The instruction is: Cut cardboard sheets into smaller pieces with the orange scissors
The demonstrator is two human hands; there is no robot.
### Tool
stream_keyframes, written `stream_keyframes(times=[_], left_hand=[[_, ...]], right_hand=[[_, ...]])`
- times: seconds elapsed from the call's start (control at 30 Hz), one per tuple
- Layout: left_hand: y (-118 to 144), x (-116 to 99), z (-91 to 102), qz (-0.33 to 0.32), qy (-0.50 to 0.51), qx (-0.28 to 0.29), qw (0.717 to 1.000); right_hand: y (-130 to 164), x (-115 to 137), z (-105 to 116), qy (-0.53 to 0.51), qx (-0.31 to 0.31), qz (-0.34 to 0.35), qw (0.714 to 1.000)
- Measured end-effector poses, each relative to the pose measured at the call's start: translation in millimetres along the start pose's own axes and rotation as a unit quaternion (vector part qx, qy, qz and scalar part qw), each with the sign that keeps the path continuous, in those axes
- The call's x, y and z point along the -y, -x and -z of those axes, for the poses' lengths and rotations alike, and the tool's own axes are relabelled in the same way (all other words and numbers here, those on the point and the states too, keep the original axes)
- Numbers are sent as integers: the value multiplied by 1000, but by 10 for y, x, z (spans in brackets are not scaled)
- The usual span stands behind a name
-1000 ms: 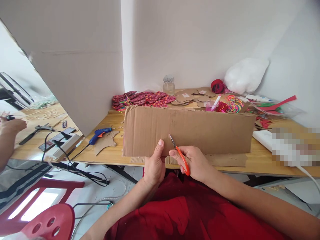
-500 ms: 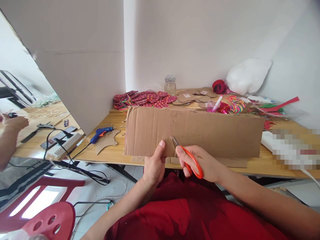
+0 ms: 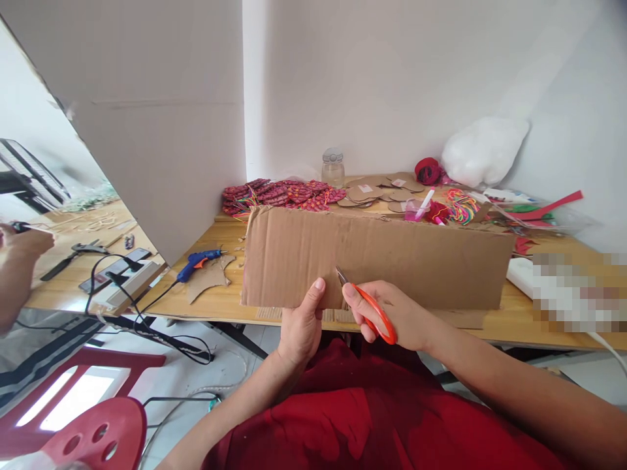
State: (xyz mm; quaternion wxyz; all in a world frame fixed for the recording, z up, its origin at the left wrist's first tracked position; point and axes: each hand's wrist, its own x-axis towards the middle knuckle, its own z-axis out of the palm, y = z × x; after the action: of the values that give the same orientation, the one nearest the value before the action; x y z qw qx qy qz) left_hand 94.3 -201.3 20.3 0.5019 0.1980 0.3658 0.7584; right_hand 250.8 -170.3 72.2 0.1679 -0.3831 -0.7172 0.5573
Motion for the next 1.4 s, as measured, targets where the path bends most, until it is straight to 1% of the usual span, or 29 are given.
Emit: stream_keyframes(times=[0.13,0.23,0.3,0.37,0.47,0.6,0.77,0.93,1.1,1.23,1.33,1.4], left_hand=[[20,-2,-40,-1,-9,3,1000],[45,-14,-78,-15,-6,14,1000],[59,-18,-98,-12,1,6,1000],[65,-15,-108,-3,9,-15,1000],[59,-1,-107,18,16,-38,999],[51,11,-103,33,16,-47,998],[58,-2,-110,13,-5,-28,1000],[53,-7,-112,-3,-13,-32,999],[46,20,-107,-8,-11,-29,999],[51,41,-110,-8,-4,-32,999],[51,50,-105,-13,3,-29,999],[47,52,-90,-6,4,-34,999]], right_hand=[[-25,-14,-20,-17,-23,11,1000],[-44,-10,-26,-8,-46,24,999],[-50,5,-27,3,-59,33,998],[-50,25,-33,9,-68,33,997],[-40,53,-48,15,-75,26,997],[-24,72,-59,21,-80,28,996],[-19,76,-47,32,-83,21,996],[-47,3,-73,13,-84,10,996],[-95,-112,-148,4,-118,25,993],[-126,-143,-186,8,-135,31,990],[-142,-145,-184,6,-135,17,991],[-138,-152,-170,-10,-121,8,993]])
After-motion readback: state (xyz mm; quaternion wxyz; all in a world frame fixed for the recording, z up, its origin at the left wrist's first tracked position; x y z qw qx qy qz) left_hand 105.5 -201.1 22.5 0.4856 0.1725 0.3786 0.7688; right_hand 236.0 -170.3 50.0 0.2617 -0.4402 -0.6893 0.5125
